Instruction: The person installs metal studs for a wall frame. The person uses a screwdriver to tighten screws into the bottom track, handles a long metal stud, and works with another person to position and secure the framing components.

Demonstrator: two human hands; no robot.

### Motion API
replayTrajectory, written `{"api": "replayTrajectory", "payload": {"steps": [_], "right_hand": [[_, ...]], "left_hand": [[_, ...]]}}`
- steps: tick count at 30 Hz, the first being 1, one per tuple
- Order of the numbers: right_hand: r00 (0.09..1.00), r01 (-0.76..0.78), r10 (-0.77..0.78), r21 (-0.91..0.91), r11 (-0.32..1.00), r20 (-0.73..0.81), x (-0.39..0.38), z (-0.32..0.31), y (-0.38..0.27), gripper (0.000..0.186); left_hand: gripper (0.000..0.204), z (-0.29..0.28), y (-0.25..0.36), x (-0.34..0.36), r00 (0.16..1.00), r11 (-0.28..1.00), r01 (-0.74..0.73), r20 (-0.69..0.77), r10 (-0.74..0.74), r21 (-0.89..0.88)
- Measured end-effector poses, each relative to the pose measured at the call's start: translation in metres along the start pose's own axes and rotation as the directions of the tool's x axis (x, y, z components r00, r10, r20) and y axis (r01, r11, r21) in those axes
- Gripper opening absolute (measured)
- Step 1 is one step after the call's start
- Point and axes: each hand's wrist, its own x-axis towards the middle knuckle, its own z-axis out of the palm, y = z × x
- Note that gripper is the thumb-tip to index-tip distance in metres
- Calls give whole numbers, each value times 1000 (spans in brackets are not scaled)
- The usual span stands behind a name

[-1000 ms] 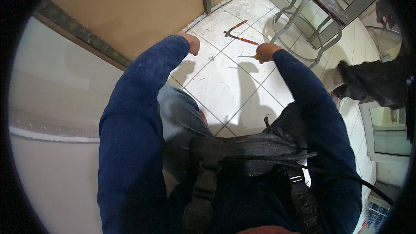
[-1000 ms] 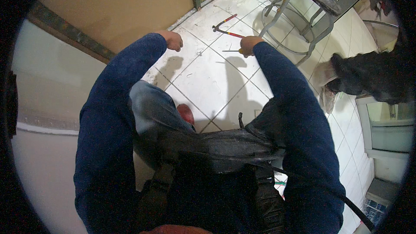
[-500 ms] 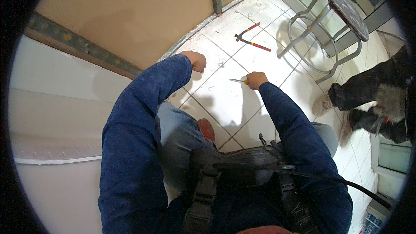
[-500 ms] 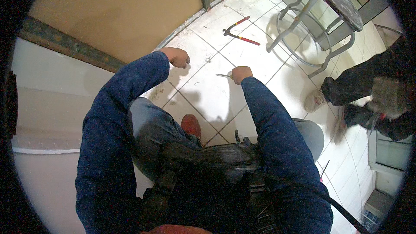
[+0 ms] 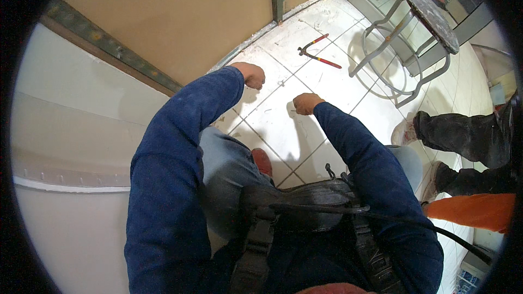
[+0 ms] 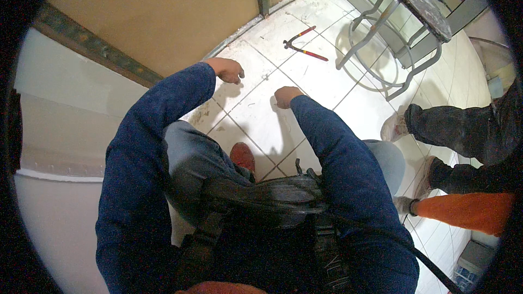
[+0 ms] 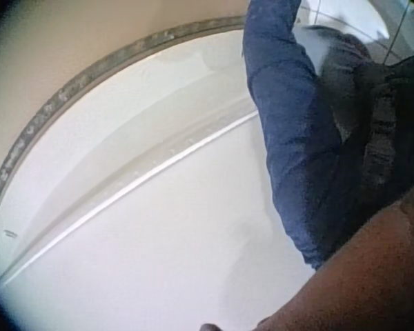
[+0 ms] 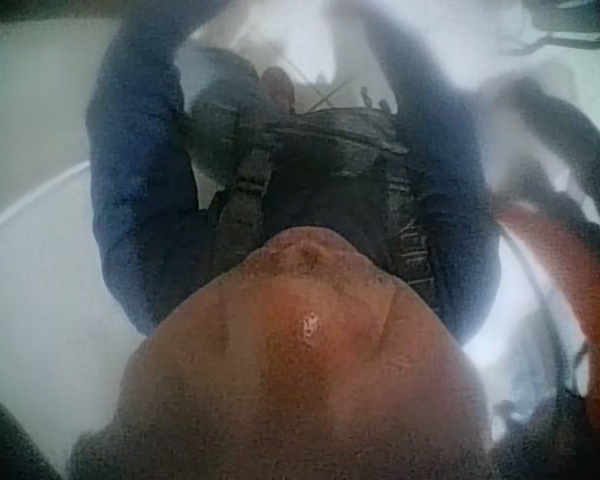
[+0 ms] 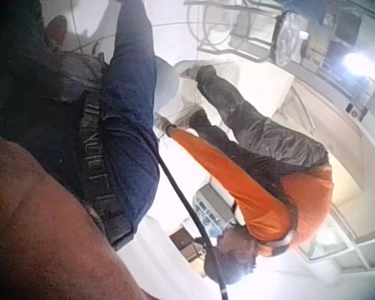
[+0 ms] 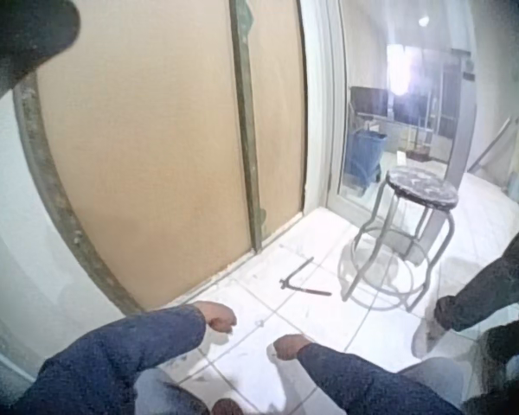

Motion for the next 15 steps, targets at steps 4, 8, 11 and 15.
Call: {"api": "replayTrajectory", "payload": {"steps": [4,8,11,15], "right_hand": [[1000,-18,18,-43,999,-4,-6,0,8,23],[998,-61,61,-16,998,7,-11,-12,14,25],[994,-94,91,-39,995,-63,-11,-8,24,24],[964,-190,195,41,981,-181,-8,-1,55,25]], "left_hand": [[47,-10,12,5,1000,1000,-18,-22,18,-18],[37,-7,5,16,985,994,-112,-131,113,17],[38,-7,2,30,974,984,-165,-150,173,59],[36,-20,-7,40,893,938,-335,-287,346,87]]}}
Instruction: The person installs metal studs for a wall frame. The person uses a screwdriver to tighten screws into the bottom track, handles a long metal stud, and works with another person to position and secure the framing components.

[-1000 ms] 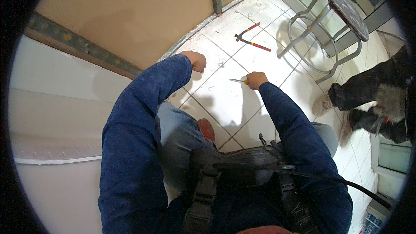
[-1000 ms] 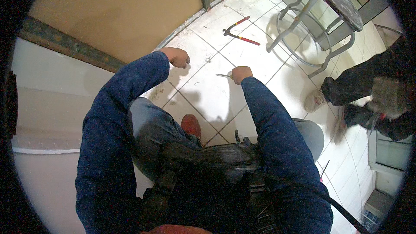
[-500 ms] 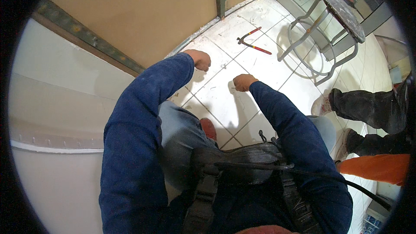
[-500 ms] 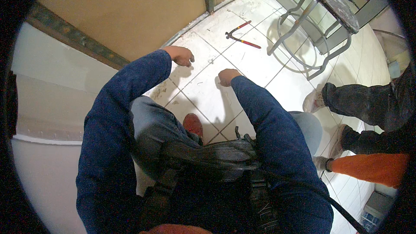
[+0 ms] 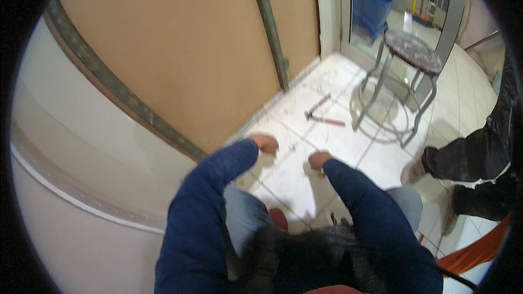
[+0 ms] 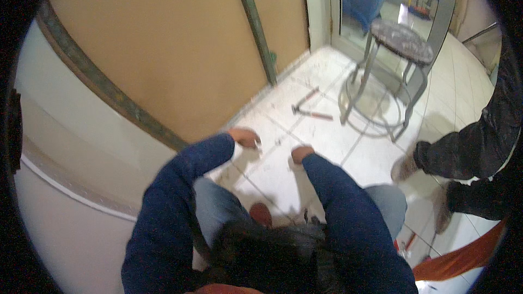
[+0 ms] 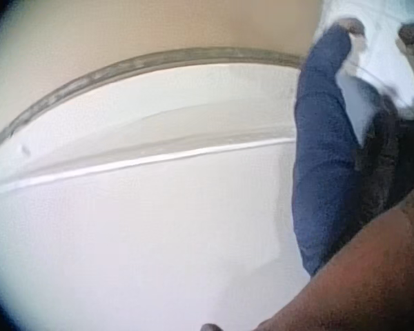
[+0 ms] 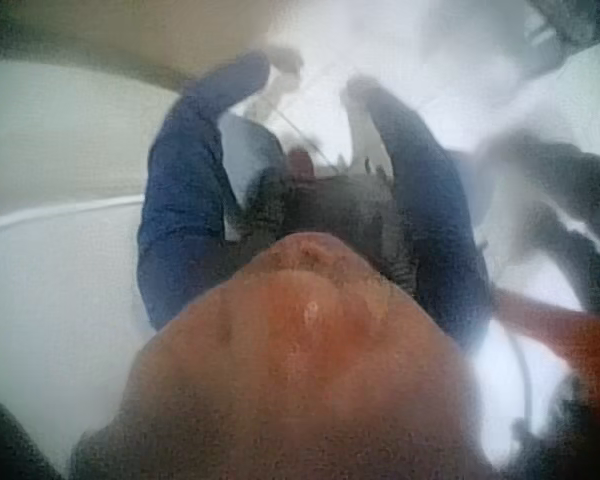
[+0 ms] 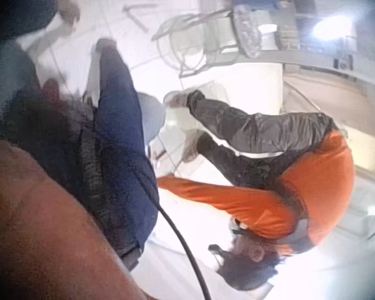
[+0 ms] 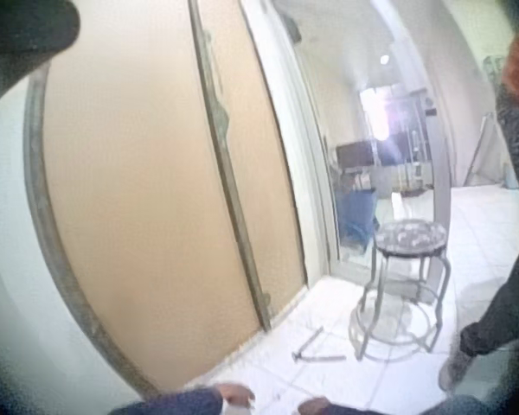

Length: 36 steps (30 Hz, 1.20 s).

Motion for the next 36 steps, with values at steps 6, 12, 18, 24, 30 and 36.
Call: {"api": "replayTrajectory", "payload": {"steps": [6,12,18,24,30,36], "right_hand": [[977,157,-154,-13,988,145,11,-4,-60,29],[974,182,-176,-28,983,139,16,-3,-45,29],[961,234,-224,-44,971,159,6,-30,-46,30],[957,277,-271,-57,959,101,11,-25,-34,33],[954,230,-214,-52,972,207,1,-26,-27,33],[962,249,-240,-66,966,128,7,-11,-26,32]], "left_hand": [[42,47,-22,-48,987,998,46,151,-53,48],[39,31,-10,-34,974,991,134,187,-130,-11],[31,5,-21,-31,985,995,59,159,-71,80],[26,2,-27,-15,989,992,0,150,-18,125],[34,-4,-9,-5,965,994,55,252,-78,98],[39,0,-19,-4,949,982,36,303,-91,185]]}}
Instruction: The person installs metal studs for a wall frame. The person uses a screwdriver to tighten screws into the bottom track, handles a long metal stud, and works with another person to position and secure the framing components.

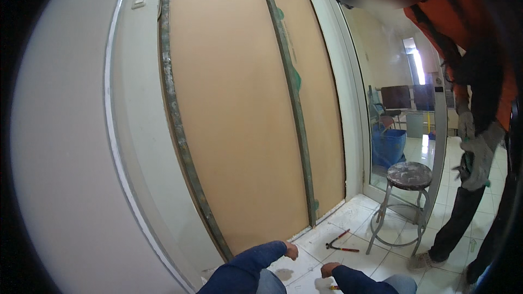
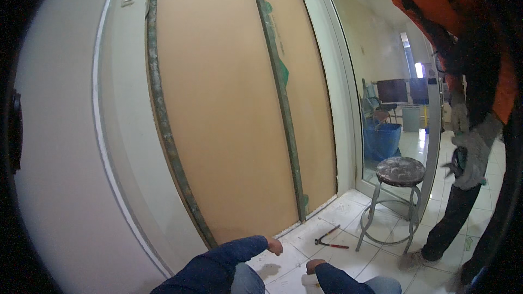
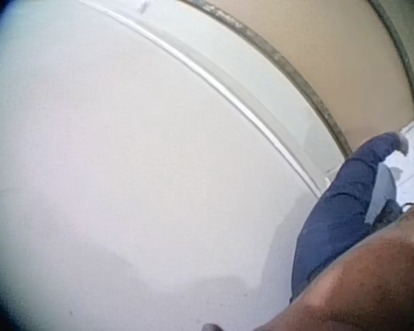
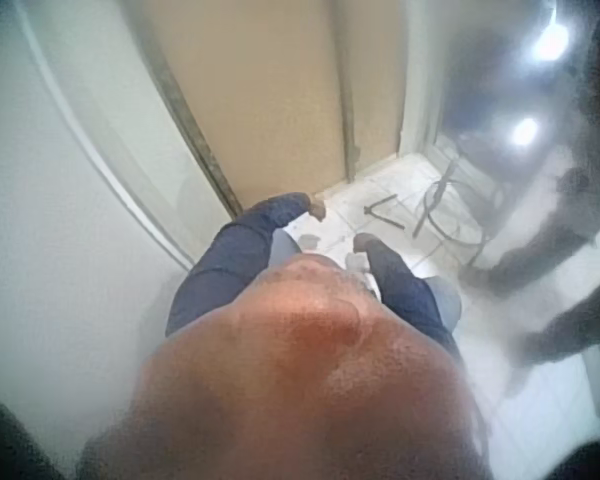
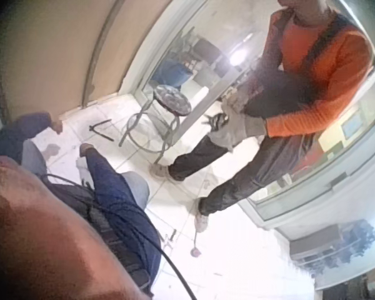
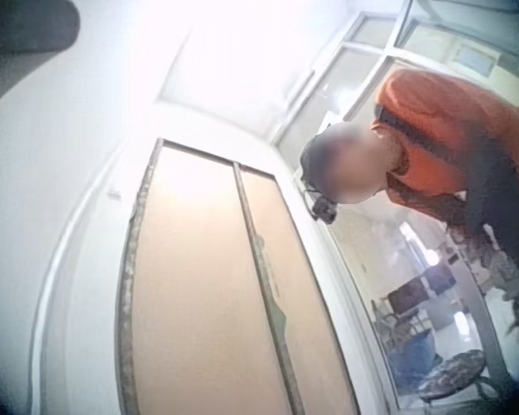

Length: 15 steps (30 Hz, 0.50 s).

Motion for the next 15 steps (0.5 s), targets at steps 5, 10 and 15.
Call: {"api": "replayTrajectory", "payload": {"steps": [5,10,15], "right_hand": [[998,-57,57,9,998,-35,-3,-15,-12,27],[1000,-20,20,1,1000,19,-4,-12,-5,26],[997,-51,52,11,999,-58,-2,3,-5,25]], "left_hand": [[51,4,-9,0,995,996,88,40,-88,2],[51,-15,13,-19,998,993,59,-4,-60,-103],[51,-9,27,-27,999,998,-24,-33,22,-61]]}}
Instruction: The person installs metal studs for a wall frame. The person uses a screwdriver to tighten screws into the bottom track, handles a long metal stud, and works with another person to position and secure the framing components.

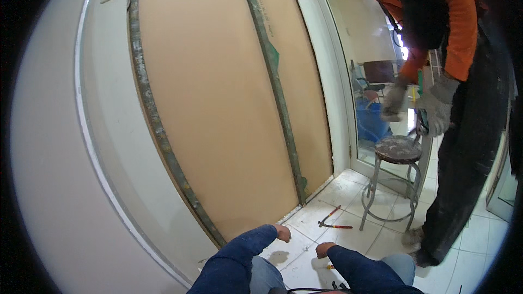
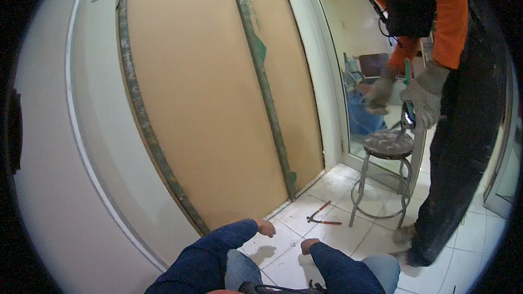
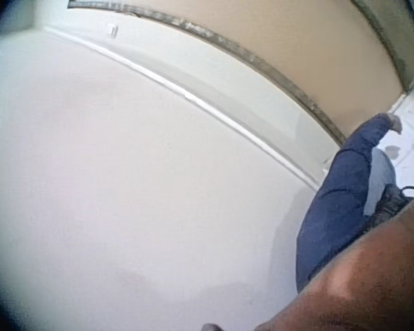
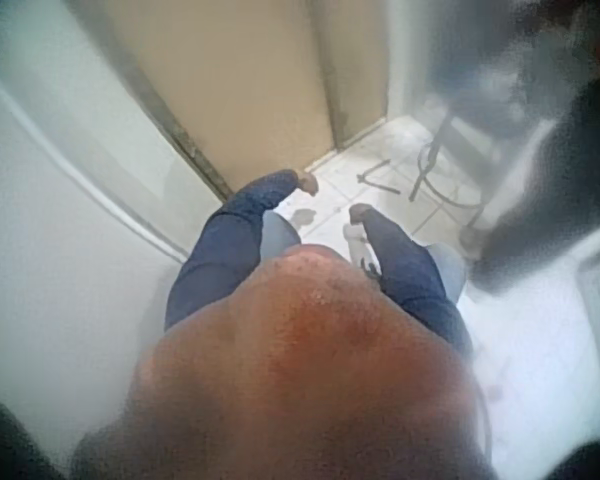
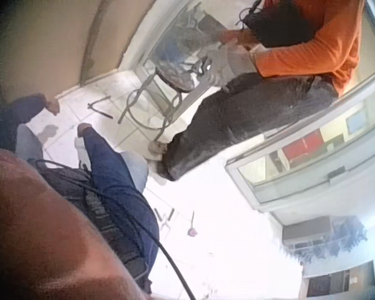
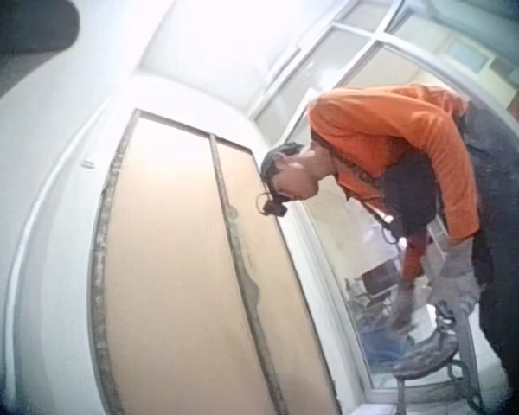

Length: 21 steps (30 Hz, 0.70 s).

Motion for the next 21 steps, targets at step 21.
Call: {"api": "replayTrajectory", "payload": {"steps": [21], "right_hand": [[1000,-19,19,20,1000,-23,-19,6,0,24]], "left_hand": [[37,0,8,-10,975,995,71,-207,-85,-76]]}}
